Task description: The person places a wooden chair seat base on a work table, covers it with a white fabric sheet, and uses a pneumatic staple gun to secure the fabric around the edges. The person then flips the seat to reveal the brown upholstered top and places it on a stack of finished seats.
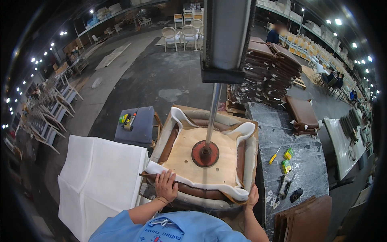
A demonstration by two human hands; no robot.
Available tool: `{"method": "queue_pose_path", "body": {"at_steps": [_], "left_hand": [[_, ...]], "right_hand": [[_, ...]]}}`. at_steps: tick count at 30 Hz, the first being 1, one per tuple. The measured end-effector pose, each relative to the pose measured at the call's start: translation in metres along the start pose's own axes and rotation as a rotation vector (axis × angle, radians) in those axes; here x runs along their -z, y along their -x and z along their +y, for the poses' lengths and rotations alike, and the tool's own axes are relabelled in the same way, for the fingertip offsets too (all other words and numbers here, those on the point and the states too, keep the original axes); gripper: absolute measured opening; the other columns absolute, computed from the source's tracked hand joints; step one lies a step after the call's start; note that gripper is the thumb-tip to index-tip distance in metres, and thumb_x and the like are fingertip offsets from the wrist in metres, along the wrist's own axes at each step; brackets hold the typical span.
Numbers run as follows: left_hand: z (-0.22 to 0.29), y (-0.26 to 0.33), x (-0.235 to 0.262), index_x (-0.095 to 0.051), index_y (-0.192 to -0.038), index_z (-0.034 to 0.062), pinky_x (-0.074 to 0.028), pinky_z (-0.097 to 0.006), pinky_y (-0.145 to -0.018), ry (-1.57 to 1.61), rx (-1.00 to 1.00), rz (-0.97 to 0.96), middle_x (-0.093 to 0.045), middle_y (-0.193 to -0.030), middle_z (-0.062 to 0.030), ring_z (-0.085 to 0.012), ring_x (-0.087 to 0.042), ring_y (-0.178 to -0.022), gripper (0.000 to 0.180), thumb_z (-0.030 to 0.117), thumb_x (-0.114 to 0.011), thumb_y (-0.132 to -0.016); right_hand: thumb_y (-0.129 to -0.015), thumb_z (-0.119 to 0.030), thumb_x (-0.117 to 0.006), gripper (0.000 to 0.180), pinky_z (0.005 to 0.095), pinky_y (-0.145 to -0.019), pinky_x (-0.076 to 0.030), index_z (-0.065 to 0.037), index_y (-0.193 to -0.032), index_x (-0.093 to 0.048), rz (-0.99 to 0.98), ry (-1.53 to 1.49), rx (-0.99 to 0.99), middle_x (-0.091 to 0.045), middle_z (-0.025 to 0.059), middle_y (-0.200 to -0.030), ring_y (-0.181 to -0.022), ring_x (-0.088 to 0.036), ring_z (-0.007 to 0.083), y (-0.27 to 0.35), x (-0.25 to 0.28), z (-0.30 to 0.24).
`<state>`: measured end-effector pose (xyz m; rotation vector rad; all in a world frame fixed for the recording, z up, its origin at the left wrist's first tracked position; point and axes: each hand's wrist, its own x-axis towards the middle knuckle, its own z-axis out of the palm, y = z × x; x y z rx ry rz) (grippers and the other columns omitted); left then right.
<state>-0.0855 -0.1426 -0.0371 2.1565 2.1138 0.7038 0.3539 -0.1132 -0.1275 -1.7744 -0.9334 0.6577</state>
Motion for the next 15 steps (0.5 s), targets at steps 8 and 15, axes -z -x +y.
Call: {"method": "queue_pose_path", "body": {"at_steps": [8, 15], "left_hand": [[0.001, 0.001, 0.002, -0.069, -0.148, 0.0093, -0.028, -0.066, -0.13, 0.003, -0.011, 0.014, -0.058, -0.163, -0.0201, -0.0465, -0.049, -0.153, 0.058, 0.034, -0.066, -0.097], [0.002, 0.004, 0.0, -0.068, -0.149, 0.0084, -0.024, -0.064, -0.132, 0.029, -0.008, 0.044, -0.058, -0.164, -0.02, -0.0452, -0.048, -0.155, 0.057, 0.032, -0.066, -0.097]], "right_hand": [[-0.116, -0.038, -0.057, 0.048, 0.0429, -0.114, -0.052, -0.001, -0.141, -0.075, 0.013, 0.007, -0.06, -0.076, 0.02, -0.14, -0.132, -0.07, 0.0342, 0.007, 0.006, -0.016], [-0.116, -0.037, -0.06, 0.045, 0.0435, -0.114, -0.051, -0.002, -0.14, -0.075, 0.078, 0.303, 0.014, -0.072, 0.0207, -0.136, -0.131, -0.068, 0.0356, 0.016, 0.017, -0.049]]}}
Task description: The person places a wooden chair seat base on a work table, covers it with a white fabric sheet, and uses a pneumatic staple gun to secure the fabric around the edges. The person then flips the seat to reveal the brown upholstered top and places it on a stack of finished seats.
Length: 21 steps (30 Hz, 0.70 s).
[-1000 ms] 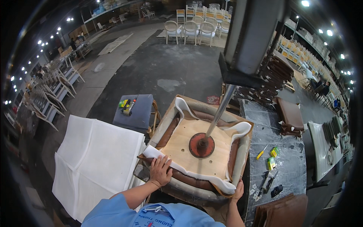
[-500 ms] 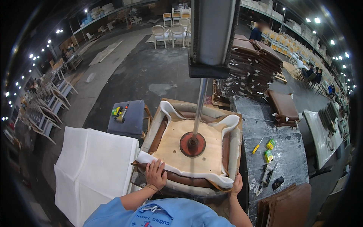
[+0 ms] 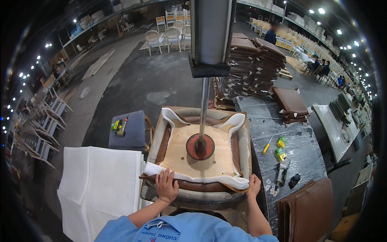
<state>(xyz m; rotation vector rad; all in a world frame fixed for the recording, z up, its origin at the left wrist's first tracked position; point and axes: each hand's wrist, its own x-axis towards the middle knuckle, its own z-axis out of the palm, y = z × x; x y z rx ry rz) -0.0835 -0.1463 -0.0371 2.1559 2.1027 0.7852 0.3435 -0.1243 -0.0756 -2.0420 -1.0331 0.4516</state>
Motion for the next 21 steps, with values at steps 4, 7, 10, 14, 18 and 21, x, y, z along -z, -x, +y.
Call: {"method": "queue_pose_path", "body": {"at_steps": [4, 7, 10, 14, 18, 21], "left_hand": [[-0.004, 0.007, 0.003, -0.064, -0.153, 0.0086, -0.027, -0.065, -0.131, 0.015, -0.015, -0.004, -0.056, -0.165, -0.0198, -0.046, -0.048, -0.154, 0.061, 0.034, -0.069, -0.097], [-0.004, 0.01, 0.008, -0.058, -0.158, 0.0086, -0.026, -0.065, -0.132, 0.106, -0.028, -0.028, -0.055, -0.165, -0.0192, -0.0442, -0.047, -0.155, 0.066, 0.03, -0.072, -0.097], [-0.009, 0.021, 0.022, -0.063, -0.153, 0.0074, -0.03, -0.062, -0.131, 0.259, 0.005, 0.008, -0.055, -0.165, -0.0186, -0.0442, -0.048, -0.154, 0.059, 0.021, -0.074, -0.096], [0.005, 0.04, 0.045, -0.076, -0.135, 0.0052, -0.048, -0.051, -0.119, 0.459, -0.096, -0.039, -0.068, -0.147, -0.0185, -0.0409, -0.063, -0.139, 0.04, 0.01, -0.075, -0.095], [0.032, 0.057, 0.048, -0.082, -0.121, 0.0031, -0.061, -0.041, -0.099, 0.632, -0.025, -0.161, -0.081, -0.117, -0.0149, -0.0333, -0.077, -0.111, 0.024, 0.009, -0.074, -0.099], [0.043, 0.071, 0.037, -0.082, -0.118, 0.0019, -0.063, -0.036, -0.09, 0.86, 0.379, -0.343, -0.083, -0.107, -0.0115, -0.0246, -0.079, -0.099, 0.019, 0.013, -0.072, -0.106]], "right_hand": [[-0.116, -0.035, -0.059, 0.045, 0.0447, -0.116, -0.049, -0.001, -0.142, -0.073, -0.074, -0.009, 0.275, -0.067, 0.0216, -0.139, -0.134, -0.063, 0.0359, 0.035, 0.014, -0.024], [-0.107, -0.04, -0.072, 0.054, 0.0487, -0.117, -0.046, -0.001, -0.144, -0.071, -0.164, 0.066, 0.269, -0.062, 0.0241, -0.146, -0.137, -0.059, 0.0398, 0.055, 0.028, -0.042], [-0.096, -0.042, -0.085, 0.06, 0.0489, -0.108, -0.053, -0.002, -0.138, -0.072, -0.281, 0.24, 0.288, -0.07, 0.0253, -0.136, -0.13, -0.067, 0.0412, 0.06, 0.04, -0.071], [-0.097, -0.025, -0.084, 0.041, 0.0475, -0.09, -0.061, -0.001, -0.129, -0.073, -0.362, 0.21, 0.202, -0.082, 0.0216, -0.108, -0.104, -0.08, 0.0403, 0.05, 0.046, -0.082], [-0.098, -0.019, -0.081, 0.032, 0.0459, -0.084, -0.06, -0.001, -0.123, -0.075, -0.342, 0.186, 0.229, -0.081, 0.0223, -0.101, -0.097, -0.081, 0.0386, 0.022, 0.03, -0.067], [-0.098, -0.016, -0.079, 0.026, 0.0423, -0.082, -0.059, 0.0, -0.119, -0.077, -0.376, 0.047, 0.197, -0.08, 0.0214, -0.097, -0.092, -0.081, 0.031, 0.019, 0.022, -0.06]]}}
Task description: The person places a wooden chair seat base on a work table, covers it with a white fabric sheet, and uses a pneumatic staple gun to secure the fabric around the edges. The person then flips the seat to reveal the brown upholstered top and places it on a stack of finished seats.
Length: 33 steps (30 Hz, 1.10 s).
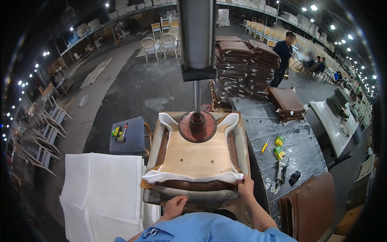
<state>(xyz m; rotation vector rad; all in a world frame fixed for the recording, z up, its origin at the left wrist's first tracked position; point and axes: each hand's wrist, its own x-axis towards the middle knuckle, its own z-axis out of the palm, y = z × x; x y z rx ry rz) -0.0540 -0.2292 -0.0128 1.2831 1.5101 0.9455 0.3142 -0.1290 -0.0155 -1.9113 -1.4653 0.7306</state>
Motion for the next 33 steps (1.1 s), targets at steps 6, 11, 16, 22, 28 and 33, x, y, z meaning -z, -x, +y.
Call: {"method": "queue_pose_path", "body": {"at_steps": [6, 11, 16, 22, 28, 33], "left_hand": [[0.011, 0.007, -0.001, -0.068, -0.143, 0.0046, -0.053, -0.048, -0.109, -0.228, -0.056, 0.551, -0.067, -0.144, -0.0218, -0.033, -0.065, -0.13, 0.048, 0.029, -0.08, -0.104], [0.124, -0.02, -0.032, -0.042, -0.172, 0.0212, -0.018, -0.079, -0.128, -0.858, -0.671, 0.397, -0.036, -0.173, -0.028, -0.0541, -0.025, -0.165, 0.111, 0.061, -0.093, -0.082], [0.173, -0.055, -0.087, -0.053, -0.162, 0.0071, -0.044, -0.064, -0.119, -0.718, -0.697, 0.065, -0.065, -0.143, -0.0304, -0.0505, -0.063, -0.134, 0.1, 0.028, -0.101, -0.077], [0.336, -0.09, -0.077, -0.061, -0.146, -0.0071, -0.061, -0.039, -0.1, -0.319, -0.515, -0.264, -0.08, -0.122, -0.0208, -0.0267, -0.078, -0.114, 0.059, 0.01, -0.087, -0.096], [0.44, -0.136, -0.083, -0.067, -0.142, -0.0044, -0.061, -0.035, -0.098, 0.217, -0.278, -0.516, -0.079, -0.127, -0.0122, -0.0195, -0.077, -0.111, 0.043, 0.01, -0.076, -0.103], [0.309, -0.21, -0.134, -0.068, -0.145, -0.0019, -0.061, -0.035, -0.098, 0.424, 0.028, -0.553, -0.079, -0.131, -0.0116, -0.0209, -0.077, -0.111, 0.046, 0.031, -0.071, -0.112]], "right_hand": [[-0.101, -0.013, -0.078, 0.019, 0.0337, -0.082, -0.058, 0.002, -0.114, -0.079, 0.067, -0.556, 0.272, -0.08, 0.0076, -0.1, -0.092, -0.073, 0.0148, -0.004, 0.049, -0.013], [-0.1, -0.012, -0.078, 0.021, 0.0308, -0.079, -0.055, 0.005, -0.112, -0.078, 0.156, -0.618, 0.509, -0.078, 0.0055, -0.095, -0.09, -0.071, 0.0115, -0.051, 0.209, -0.15], [-0.098, -0.014, -0.08, 0.019, 0.0306, -0.078, -0.053, 0.001, -0.109, -0.08, 0.124, -0.571, 0.512, -0.077, 0.0069, -0.092, -0.086, -0.07, 0.0121, -0.063, 0.258, -0.177], [-0.101, -0.032, -0.081, 0.032, 0.0316, -0.084, -0.054, -0.004, -0.116, -0.08, 0.274, -0.563, 0.867, -0.074, 0.0024, -0.097, -0.089, -0.066, 0.0146, -0.147, 0.361, -0.266], [-0.117, -0.057, -0.053, 0.076, 0.0462, -0.133, -0.033, -0.013, -0.177, -0.038, 0.622, -0.607, 0.679, -0.041, 0.0143, -0.18, -0.164, -0.04, 0.0285, -0.204, 0.458, -0.073], [-0.111, -0.082, -0.028, 0.099, 0.0483, -0.126, -0.045, -0.006, -0.173, -0.041, -0.107, -1.612, 0.007, -0.054, 0.0126, -0.17, -0.151, -0.057, 0.0273, -0.102, 0.298, 0.142]]}}
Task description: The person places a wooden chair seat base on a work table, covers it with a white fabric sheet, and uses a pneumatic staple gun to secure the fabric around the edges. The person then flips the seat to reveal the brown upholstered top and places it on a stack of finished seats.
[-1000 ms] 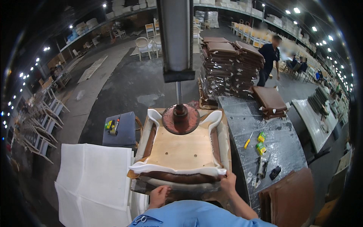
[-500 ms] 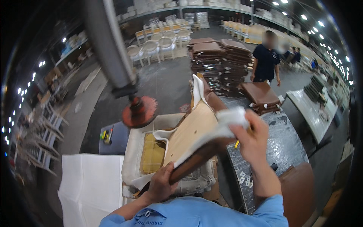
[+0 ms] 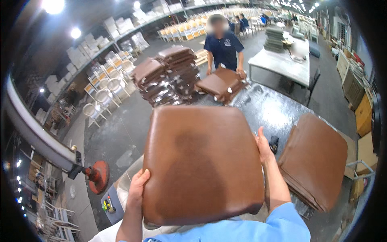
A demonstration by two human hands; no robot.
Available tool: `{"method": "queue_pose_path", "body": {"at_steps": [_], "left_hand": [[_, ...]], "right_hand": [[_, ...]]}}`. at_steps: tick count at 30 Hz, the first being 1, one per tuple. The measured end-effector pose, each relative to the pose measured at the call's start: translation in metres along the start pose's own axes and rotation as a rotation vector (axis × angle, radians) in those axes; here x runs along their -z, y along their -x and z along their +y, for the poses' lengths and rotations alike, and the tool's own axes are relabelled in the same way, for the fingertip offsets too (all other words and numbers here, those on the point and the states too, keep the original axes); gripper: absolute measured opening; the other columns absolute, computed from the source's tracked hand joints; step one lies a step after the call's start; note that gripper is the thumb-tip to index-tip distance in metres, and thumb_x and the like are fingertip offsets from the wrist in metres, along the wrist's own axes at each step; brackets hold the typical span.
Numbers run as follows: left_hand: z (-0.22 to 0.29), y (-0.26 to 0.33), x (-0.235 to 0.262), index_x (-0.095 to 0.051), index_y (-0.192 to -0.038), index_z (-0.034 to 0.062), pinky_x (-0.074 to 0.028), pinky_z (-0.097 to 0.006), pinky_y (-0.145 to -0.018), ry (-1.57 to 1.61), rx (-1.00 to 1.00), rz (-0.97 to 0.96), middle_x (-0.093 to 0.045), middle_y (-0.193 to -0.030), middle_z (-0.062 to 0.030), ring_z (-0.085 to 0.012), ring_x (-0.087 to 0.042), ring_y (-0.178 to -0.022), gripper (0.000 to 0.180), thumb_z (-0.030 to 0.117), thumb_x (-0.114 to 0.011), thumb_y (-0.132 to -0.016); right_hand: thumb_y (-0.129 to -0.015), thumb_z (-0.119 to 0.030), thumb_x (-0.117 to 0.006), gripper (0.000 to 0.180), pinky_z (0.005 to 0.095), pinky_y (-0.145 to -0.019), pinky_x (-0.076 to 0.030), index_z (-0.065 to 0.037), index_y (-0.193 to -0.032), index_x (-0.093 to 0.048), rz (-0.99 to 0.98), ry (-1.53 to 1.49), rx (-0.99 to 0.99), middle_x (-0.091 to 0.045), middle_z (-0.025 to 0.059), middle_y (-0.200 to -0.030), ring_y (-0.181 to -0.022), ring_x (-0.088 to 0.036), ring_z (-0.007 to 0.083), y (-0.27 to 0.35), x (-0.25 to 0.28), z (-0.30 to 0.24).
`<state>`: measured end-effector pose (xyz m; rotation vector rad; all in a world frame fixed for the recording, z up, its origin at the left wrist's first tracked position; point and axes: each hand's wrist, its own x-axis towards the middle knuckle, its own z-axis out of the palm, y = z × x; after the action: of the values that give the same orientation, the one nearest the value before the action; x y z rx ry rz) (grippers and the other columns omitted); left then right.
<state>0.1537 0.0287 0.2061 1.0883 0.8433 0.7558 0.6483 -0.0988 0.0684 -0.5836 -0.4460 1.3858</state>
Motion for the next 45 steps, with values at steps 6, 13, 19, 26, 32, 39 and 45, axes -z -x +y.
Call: {"method": "queue_pose_path", "body": {"at_steps": [6, 13, 19, 26, 32, 39, 45], "left_hand": [[-0.13, -0.019, 0.047, -0.069, -0.144, -0.0027, -0.062, -0.035, -0.099, -0.198, 0.312, 0.171, -0.077, -0.133, -0.0124, -0.0193, -0.075, -0.115, 0.05, 0.036, -0.07, -0.113], [-0.146, -0.011, 0.048, -0.037, -0.164, -0.0058, -0.052, -0.046, -0.12, -0.654, 0.245, 0.087, -0.064, -0.15, -0.026, -0.0348, -0.066, -0.138, 0.116, 0.04, -0.101, -0.079], [-0.184, 0.0, 0.058, -0.055, -0.154, -0.0025, -0.054, -0.051, -0.112, -0.792, 0.213, 0.334, -0.074, -0.136, -0.0276, -0.0433, -0.07, -0.132, 0.086, 0.06, -0.077, -0.099], [-0.212, 0.041, 0.098, -0.066, -0.143, -0.0015, -0.053, -0.051, -0.109, -0.734, 0.272, 0.267, -0.076, -0.133, -0.0276, -0.0434, -0.071, -0.128, 0.06, 0.051, -0.052, -0.117], [-0.214, 0.083, 0.097, -0.055, -0.154, -0.0046, -0.052, -0.04, -0.112, -0.442, 0.147, 0.203, -0.072, -0.139, -0.0208, -0.0279, -0.069, -0.129, 0.056, 0.037, -0.061, -0.116], [-0.113, 0.044, 0.048, -0.039, -0.165, -0.009, -0.049, -0.038, -0.12, -0.275, -0.033, -0.038, -0.063, -0.151, -0.0208, -0.0239, -0.062, -0.139, 0.078, 0.029, -0.077, -0.108], [-0.108, -0.003, 0.022, -0.033, -0.169, -0.0061, -0.048, -0.039, -0.121, -0.203, 0.03, -0.113, -0.059, -0.156, -0.0197, -0.0239, -0.06, -0.142, 0.086, 0.026, -0.082, -0.106]], "right_hand": [[-0.112, -0.082, -0.03, 0.1, 0.0461, -0.125, -0.046, -0.004, -0.173, -0.039, 0.263, 0.174, -0.096, -0.058, 0.011, -0.166, -0.147, -0.058, 0.0256, 0.035, 0.048, 0.067], [-0.117, -0.07, -0.035, 0.079, 0.0504, -0.127, -0.043, -0.016, -0.175, -0.037, 0.206, 0.265, -0.141, -0.05, 0.0079, -0.172, -0.154, -0.05, 0.0284, 0.011, 0.04, 0.101], [-0.108, -0.028, -0.078, 0.078, 0.0497, -0.12, -0.05, -0.013, -0.173, -0.038, 0.415, 0.494, -0.169, -0.058, 0.0125, -0.162, -0.146, -0.058, 0.0302, 0.048, 0.029, 0.138], [-0.091, -0.041, -0.095, 0.1, 0.0559, -0.12, -0.052, -0.012, -0.17, -0.041, 0.554, 0.377, -0.293, -0.059, 0.0122, -0.162, -0.144, -0.061, 0.035, 0.162, 0.012, 0.183], [-0.083, -0.053, -0.098, 0.112, 0.0535, -0.12, -0.053, -0.005, -0.168, -0.043, 0.579, 0.289, -0.283, -0.061, 0.0141, -0.159, -0.145, -0.061, 0.0363, 0.189, -0.008, 0.208], [-0.102, -0.047, -0.083, 0.079, 0.0525, -0.116, -0.057, -0.002, -0.16, -0.054, 0.637, 0.011, -0.395, -0.067, 0.0182, -0.155, -0.138, -0.067, 0.0363, 0.176, 0.007, 0.193], [-0.106, -0.043, -0.078, 0.071, 0.0558, -0.114, -0.058, -0.002, -0.159, -0.056, 0.652, -0.071, -0.401, -0.067, 0.0201, -0.155, -0.138, -0.068, 0.0383, 0.152, 0.038, 0.179]]}}
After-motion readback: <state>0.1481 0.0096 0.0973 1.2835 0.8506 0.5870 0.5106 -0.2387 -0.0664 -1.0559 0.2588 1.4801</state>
